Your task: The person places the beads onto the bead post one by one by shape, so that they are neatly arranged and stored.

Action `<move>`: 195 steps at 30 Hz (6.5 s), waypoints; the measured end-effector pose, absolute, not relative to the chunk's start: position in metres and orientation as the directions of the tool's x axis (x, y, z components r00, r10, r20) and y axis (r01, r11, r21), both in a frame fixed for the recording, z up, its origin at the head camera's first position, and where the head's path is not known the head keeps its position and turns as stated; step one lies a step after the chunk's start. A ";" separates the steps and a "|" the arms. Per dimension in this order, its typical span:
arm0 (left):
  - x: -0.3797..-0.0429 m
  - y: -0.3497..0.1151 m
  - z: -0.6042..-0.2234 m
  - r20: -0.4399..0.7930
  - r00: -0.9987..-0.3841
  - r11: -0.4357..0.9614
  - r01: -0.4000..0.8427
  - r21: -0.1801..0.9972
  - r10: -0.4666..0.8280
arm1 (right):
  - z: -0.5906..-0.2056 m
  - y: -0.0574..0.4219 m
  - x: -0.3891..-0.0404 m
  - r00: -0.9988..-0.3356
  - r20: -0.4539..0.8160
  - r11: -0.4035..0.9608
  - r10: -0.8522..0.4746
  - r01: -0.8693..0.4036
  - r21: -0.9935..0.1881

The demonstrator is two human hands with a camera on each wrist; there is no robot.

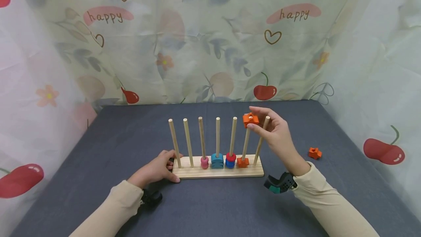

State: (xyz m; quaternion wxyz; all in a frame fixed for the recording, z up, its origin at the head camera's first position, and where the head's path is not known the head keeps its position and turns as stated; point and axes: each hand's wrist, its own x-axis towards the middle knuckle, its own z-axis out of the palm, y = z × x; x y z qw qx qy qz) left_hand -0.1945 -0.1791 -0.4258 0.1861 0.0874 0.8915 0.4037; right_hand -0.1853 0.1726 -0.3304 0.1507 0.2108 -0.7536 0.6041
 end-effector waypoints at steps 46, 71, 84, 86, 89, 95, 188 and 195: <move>-0.194 -0.179 -0.425 -0.282 -0.914 0.669 -0.017 0.743 0.290 | -0.430 0.186 -0.195 -0.945 0.056 0.372 -0.321 -0.181 -0.910; -0.194 -0.178 -0.425 -0.264 -0.918 0.653 -0.007 0.757 0.296 | -0.420 0.229 -0.182 -0.923 0.142 0.316 -0.357 -0.263 -0.912; -0.194 -0.178 -0.425 -0.270 -0.918 0.657 -0.014 0.753 0.291 | -0.403 0.294 -0.186 -0.967 0.150 0.444 -0.207 -0.230 -0.866; -0.194 -0.178 -0.424 -0.272 -0.918 0.658 -0.016 0.753 0.288 | -0.403 0.304 -0.188 -0.971 0.146 0.451 -0.187 -0.217 -0.865; -0.193 -0.178 -0.424 -0.272 -0.918 0.658 -0.015 0.753 0.290 | -0.404 0.319 -0.190 -0.976 0.154 0.446 -0.155 -0.208 -0.871; -0.193 -0.178 -0.423 -0.264 -0.916 0.655 -0.002 0.756 0.301 | -0.409 0.345 -0.194 -0.994 0.098 0.551 -0.054 -0.111 -0.827; -0.193 -0.179 -0.426 -0.258 -0.918 0.651 0.000 0.759 0.300 | -0.277 0.196 -0.175 -0.850 0.524 0.144 -0.054 -0.525 -0.839; -0.194 -0.179 -0.427 -0.254 -0.919 0.653 0.005 0.757 0.302 | -0.276 0.192 -0.177 -0.857 0.495 0.222 -0.140 -0.515 -0.828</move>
